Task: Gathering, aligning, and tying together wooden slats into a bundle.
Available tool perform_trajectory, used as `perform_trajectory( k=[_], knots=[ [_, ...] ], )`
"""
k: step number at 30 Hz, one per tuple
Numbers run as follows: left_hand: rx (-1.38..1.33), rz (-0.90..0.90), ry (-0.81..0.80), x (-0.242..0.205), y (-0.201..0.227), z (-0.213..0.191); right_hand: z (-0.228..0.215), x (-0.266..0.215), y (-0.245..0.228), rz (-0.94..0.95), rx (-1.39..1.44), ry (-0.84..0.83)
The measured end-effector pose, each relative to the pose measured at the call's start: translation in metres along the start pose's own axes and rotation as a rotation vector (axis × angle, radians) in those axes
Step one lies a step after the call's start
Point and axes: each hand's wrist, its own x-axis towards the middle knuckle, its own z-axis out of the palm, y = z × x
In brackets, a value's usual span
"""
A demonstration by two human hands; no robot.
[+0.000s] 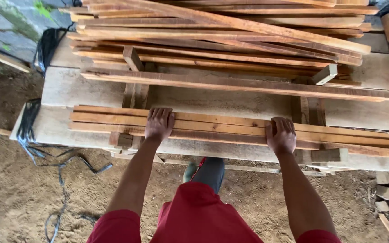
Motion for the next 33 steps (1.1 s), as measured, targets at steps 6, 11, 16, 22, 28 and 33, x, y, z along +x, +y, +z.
perform_trajectory(
  k=[6,11,16,22,28,33],
  knots=[
    [-0.01,0.019,-0.03,0.0,-0.003,0.004,-0.001,0.003,-0.003,0.039,0.018,-0.004],
    [-0.039,-0.02,-0.082,0.01,0.004,-0.016,-0.003,0.01,-0.005,0.072,-0.023,0.044],
    [-0.108,-0.005,-0.063,0.011,0.006,-0.029,0.002,-0.008,0.002,0.126,-0.113,-0.056],
    [-0.172,-0.011,-0.113,0.016,0.006,-0.042,0.0,-0.011,0.005,0.175,-0.14,-0.081],
    [-0.168,-0.094,-0.244,0.026,-0.012,0.0,0.025,0.011,0.015,0.162,-0.26,-0.125],
    [-0.076,-0.334,-0.691,0.073,-0.013,0.031,0.019,0.074,-0.007,0.048,-0.242,-0.242]
  ],
)
